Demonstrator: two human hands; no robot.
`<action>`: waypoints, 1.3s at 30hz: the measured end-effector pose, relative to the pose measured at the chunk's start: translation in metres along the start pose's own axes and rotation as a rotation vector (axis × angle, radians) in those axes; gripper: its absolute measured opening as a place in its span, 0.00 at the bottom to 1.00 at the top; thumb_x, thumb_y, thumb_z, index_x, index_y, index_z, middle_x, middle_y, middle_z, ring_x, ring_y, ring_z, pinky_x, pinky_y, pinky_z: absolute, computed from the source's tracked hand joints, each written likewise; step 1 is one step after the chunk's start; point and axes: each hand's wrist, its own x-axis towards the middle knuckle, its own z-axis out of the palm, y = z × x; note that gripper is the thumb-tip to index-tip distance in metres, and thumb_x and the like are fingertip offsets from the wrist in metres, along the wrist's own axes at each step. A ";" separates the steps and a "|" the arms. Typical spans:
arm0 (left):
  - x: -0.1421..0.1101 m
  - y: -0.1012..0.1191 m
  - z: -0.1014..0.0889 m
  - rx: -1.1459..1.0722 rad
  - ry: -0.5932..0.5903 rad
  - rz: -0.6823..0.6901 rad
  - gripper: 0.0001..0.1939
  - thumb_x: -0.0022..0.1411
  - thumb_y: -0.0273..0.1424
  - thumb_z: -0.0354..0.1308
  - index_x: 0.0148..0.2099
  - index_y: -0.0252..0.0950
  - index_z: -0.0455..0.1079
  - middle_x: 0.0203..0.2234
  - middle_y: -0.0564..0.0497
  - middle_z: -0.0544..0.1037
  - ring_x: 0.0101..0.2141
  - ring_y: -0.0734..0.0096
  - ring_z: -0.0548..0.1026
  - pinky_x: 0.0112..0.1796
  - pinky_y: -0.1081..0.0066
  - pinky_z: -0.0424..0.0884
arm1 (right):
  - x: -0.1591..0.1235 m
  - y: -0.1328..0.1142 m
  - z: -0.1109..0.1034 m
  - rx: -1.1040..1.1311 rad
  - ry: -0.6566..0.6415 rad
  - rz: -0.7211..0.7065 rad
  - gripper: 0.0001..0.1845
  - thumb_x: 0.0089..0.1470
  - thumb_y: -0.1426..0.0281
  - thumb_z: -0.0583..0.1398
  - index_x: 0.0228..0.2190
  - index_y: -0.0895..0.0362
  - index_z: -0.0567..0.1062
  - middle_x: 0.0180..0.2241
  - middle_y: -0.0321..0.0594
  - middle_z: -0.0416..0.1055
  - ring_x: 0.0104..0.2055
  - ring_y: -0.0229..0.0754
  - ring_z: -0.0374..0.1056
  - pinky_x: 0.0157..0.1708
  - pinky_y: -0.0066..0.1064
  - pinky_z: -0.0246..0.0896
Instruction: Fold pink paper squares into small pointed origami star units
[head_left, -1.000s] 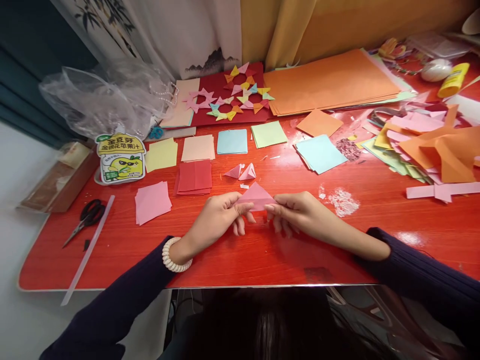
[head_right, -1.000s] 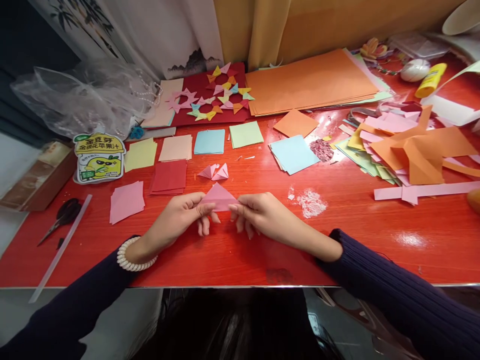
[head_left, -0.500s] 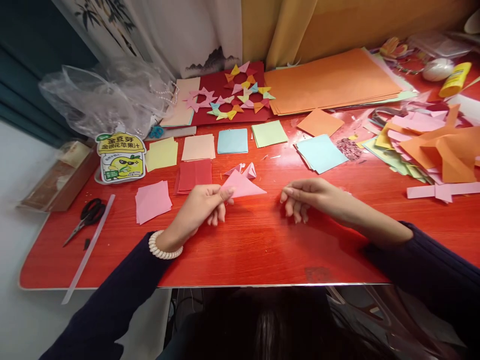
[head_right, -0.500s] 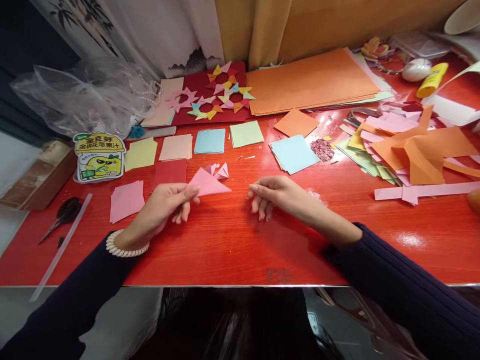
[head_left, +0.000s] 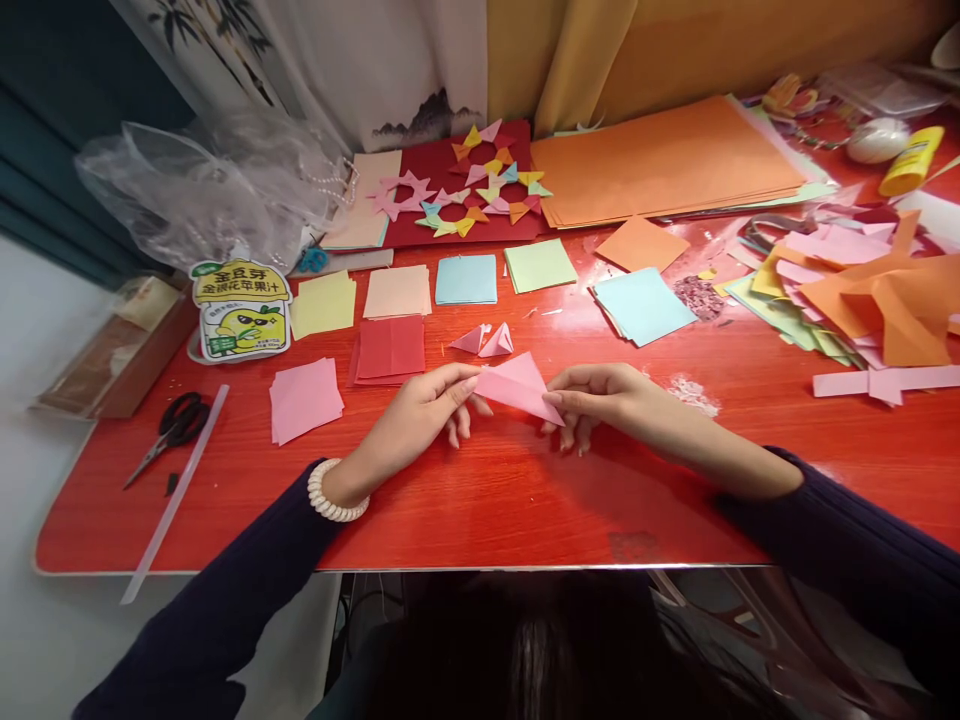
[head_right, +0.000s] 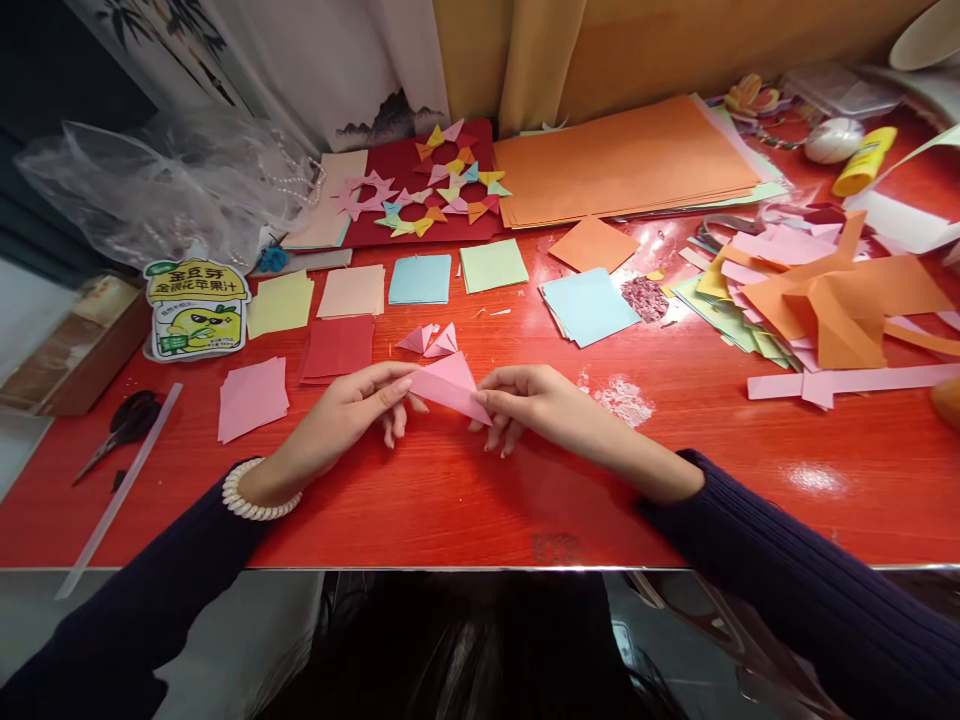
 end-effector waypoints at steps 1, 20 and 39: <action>-0.001 0.001 0.000 0.003 -0.001 0.021 0.17 0.63 0.34 0.48 0.53 0.35 0.62 0.30 0.50 0.74 0.20 0.82 0.69 0.21 0.79 0.68 | 0.000 -0.001 0.000 0.002 -0.013 -0.009 0.15 0.57 0.60 0.56 0.32 0.61 0.69 0.23 0.41 0.72 0.23 0.36 0.69 0.25 0.27 0.65; -0.004 0.000 0.007 0.009 -0.071 0.184 0.14 0.64 0.35 0.44 0.36 0.33 0.68 0.33 0.49 0.71 0.34 0.74 0.71 0.37 0.73 0.70 | -0.004 0.002 0.004 -0.105 -0.114 -0.058 0.12 0.56 0.62 0.57 0.32 0.60 0.69 0.25 0.39 0.72 0.25 0.36 0.69 0.26 0.27 0.64; -0.005 -0.011 0.017 0.300 0.053 0.382 0.14 0.63 0.33 0.50 0.52 0.40 0.62 0.49 0.48 0.68 0.46 0.70 0.68 0.44 0.71 0.68 | 0.003 0.002 0.014 0.400 0.113 0.002 0.13 0.50 0.74 0.61 0.40 0.60 0.69 0.41 0.45 0.71 0.38 0.40 0.69 0.38 0.29 0.67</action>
